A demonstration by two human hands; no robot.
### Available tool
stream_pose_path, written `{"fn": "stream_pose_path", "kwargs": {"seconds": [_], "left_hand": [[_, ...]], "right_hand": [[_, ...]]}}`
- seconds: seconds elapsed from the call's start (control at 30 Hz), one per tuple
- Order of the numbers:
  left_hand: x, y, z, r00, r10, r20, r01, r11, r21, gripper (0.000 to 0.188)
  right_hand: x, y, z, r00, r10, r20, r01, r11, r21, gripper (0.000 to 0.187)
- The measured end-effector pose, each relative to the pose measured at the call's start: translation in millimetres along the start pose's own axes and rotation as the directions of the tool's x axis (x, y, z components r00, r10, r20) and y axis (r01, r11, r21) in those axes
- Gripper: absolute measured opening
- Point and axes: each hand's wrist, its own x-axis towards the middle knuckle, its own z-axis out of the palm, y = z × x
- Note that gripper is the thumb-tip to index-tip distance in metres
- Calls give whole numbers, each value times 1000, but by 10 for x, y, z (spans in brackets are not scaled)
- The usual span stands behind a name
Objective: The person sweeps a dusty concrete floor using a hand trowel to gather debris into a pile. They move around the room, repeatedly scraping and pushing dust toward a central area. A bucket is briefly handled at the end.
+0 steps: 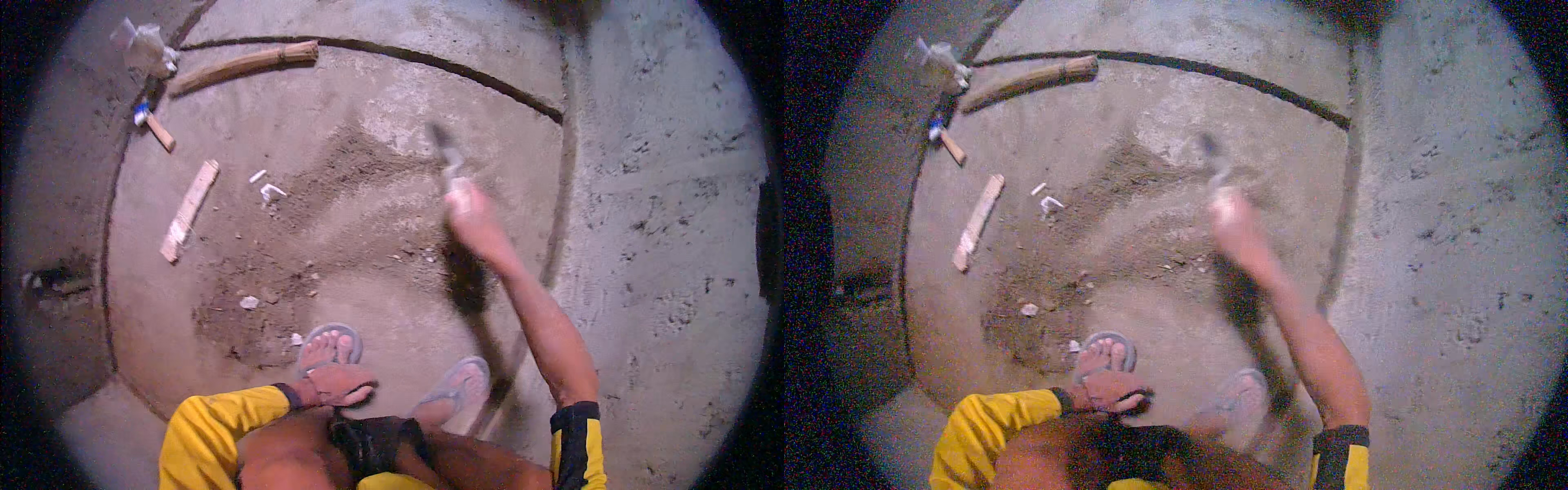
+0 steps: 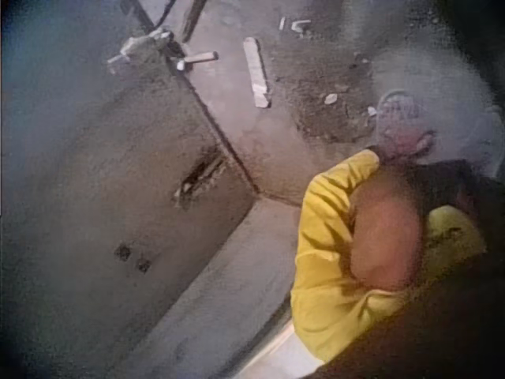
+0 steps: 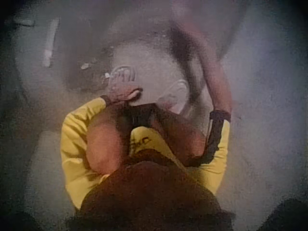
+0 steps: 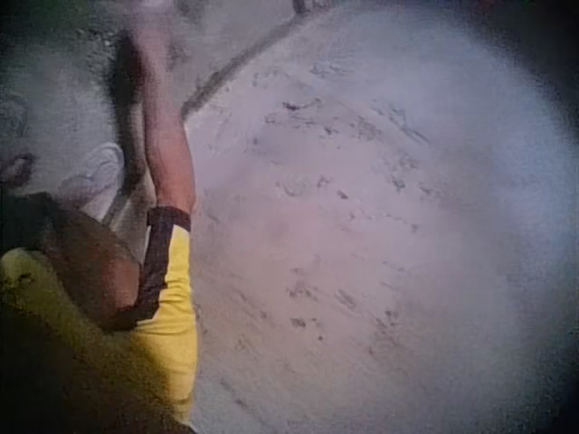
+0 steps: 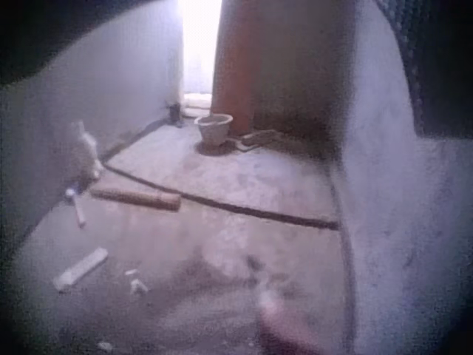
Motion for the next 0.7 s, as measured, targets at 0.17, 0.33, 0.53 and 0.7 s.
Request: {"fn": "stream_pose_path", "kwargs": {"seconds": [0.17,0.33,0.53,0.7], "left_hand": [[160,18,-389,967,222,128,-184,949,-255,38],[138,-200,24,950,296,101,-241,898,-367,37],[123,-254,103,950,303,78,-240,865,-442,36],[162,-80,-240,958,273,91,-237,927,-290,35]], "right_hand": [[36,1326,-988,740,672,4,-669,736,104,27],[-797,870,-46,973,217,-75,-228,952,-204,29],[-484,518,-156,962,75,262,-54,995,-86,35],[169,1207,-965,936,337,-97,-349,867,-356,37]]}}
